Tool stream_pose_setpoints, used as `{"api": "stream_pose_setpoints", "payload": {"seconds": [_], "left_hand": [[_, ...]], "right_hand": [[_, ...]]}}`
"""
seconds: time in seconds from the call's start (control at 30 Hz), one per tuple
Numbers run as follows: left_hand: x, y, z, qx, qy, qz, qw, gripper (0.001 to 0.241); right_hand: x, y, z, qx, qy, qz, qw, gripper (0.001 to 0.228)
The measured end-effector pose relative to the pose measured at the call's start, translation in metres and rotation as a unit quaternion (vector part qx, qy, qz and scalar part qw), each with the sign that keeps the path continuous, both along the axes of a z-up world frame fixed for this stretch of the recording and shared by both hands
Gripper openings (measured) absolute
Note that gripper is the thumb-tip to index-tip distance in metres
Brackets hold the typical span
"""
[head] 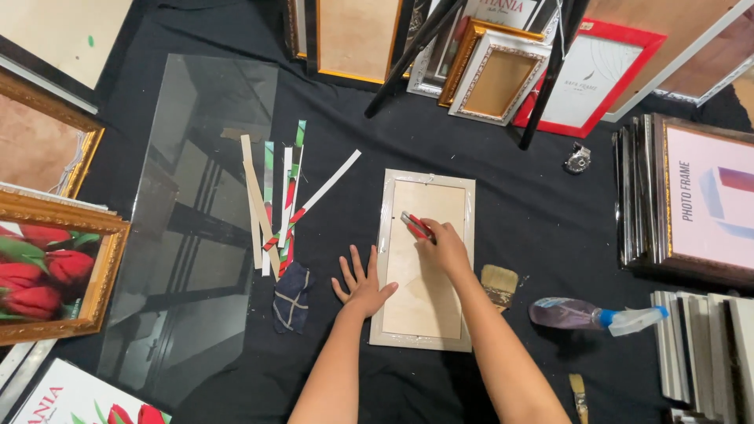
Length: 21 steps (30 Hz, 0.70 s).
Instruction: The person cleans a photo frame with a brush, then uses a utility knife to cut and remove the plastic wrap and backing board from the frame. The person places the cleaned frame aside and repeats the process on a second frame.
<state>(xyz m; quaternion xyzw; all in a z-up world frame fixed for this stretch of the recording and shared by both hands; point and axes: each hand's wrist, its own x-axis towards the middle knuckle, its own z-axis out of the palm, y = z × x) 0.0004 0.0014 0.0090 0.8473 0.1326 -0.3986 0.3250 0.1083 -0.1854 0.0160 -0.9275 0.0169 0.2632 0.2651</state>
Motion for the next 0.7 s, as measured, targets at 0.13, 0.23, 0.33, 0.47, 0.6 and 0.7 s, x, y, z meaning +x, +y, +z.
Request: {"api": "stream_pose_setpoints", "payload": {"seconds": [0.13,0.23,0.33,0.47,0.6,0.7], "left_hand": [[0.0,0.0,-0.003,0.005,-0.002,-0.004,1.0,0.091],[0.002,-0.001,0.001,0.005,0.002,-0.002,1.0,0.09],[0.002,0.0,0.0,0.01,0.006,-0.003,1.0,0.09],[0.002,0.0,0.0,0.011,0.008,-0.007,1.0,0.09],[0.002,0.0,0.003,0.007,0.011,-0.01,1.0,0.09],[0.002,0.0,0.006,0.003,0.009,-0.005,1.0,0.09]], "right_hand": [[-0.012,0.017,0.018,0.004,0.033,-0.029,0.999,0.044],[-0.006,0.016,0.01,-0.009,0.025,-0.036,0.999,0.041],[0.003,0.013,-0.007,-0.034,0.008,-0.041,0.999,0.039],[0.001,0.021,0.019,-0.01,0.016,-0.039,0.999,0.039],[0.007,0.019,0.022,0.019,0.038,-0.053,0.998,0.039],[0.007,0.017,0.024,0.065,0.047,-0.071,0.994,0.039]]}}
